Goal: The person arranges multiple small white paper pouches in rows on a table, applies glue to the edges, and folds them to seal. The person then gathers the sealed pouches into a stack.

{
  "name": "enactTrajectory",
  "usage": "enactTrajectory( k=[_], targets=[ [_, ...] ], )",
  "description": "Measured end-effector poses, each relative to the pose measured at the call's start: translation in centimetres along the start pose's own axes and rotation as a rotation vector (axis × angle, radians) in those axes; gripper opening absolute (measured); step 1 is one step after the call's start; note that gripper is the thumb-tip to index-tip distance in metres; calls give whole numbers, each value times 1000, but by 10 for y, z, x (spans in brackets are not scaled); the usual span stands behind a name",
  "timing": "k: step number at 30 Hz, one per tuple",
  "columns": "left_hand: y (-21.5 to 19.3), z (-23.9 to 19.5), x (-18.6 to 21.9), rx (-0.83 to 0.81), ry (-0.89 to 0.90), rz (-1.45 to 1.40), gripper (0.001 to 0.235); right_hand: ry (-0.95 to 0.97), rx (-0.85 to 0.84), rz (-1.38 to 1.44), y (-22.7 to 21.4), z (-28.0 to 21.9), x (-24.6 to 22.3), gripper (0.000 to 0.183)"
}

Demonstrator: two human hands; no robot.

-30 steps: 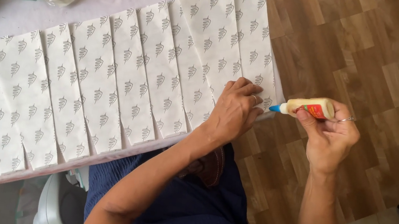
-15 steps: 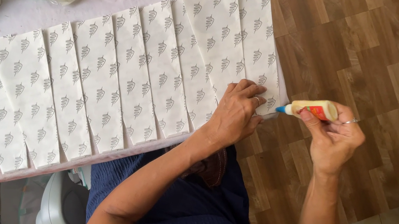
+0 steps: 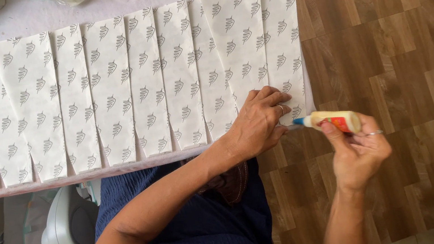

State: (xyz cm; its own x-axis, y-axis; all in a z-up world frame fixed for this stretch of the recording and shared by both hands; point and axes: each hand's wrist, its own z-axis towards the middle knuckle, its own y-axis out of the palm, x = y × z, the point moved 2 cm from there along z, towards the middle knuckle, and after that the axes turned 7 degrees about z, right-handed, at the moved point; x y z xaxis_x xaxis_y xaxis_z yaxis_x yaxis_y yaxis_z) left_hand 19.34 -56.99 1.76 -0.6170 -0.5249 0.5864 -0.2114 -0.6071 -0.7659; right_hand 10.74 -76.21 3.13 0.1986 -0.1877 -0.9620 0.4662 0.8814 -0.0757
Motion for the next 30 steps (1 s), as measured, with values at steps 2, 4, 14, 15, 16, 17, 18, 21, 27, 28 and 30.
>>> enactTrajectory(
  k=[2,4,14,15,16,17,18,21,27,28,30],
  targets=[
    [3,0,-1,-4,-4,8,38,2,-17,17,5,-4,7,36],
    [3,0,-1,-7,-9,17,38,3,-34,34,6,-4,9,36],
    [17,-4,-9,53,75,84,43,-6,81,18,-6,3,5,31],
    [17,-4,-9,51,77,86,43,-13,37,38,2,2,-1,30],
    [17,-4,-8,49,80,87,43,-13,40,39,6,-1,0,30],
    [17,-4,-8,56,76,94,43,24,27,33,9,-3,1,30],
    [17,-4,-8,64,69,101,44,62,12,28,13,-5,2,30],
    [12,-2,-5,94,67,62,39,-9,-1,-15,6,-1,-1,29],
    [16,-3,-2,165,33,8,21,7,217,56,-31,2,17,32],
    [19,-3,-2,163,34,8,21,7,219,56,-25,0,13,32],
    [24,-2,-4,192,4,22,15,-38,107,13,-11,-2,2,31]
  ],
)
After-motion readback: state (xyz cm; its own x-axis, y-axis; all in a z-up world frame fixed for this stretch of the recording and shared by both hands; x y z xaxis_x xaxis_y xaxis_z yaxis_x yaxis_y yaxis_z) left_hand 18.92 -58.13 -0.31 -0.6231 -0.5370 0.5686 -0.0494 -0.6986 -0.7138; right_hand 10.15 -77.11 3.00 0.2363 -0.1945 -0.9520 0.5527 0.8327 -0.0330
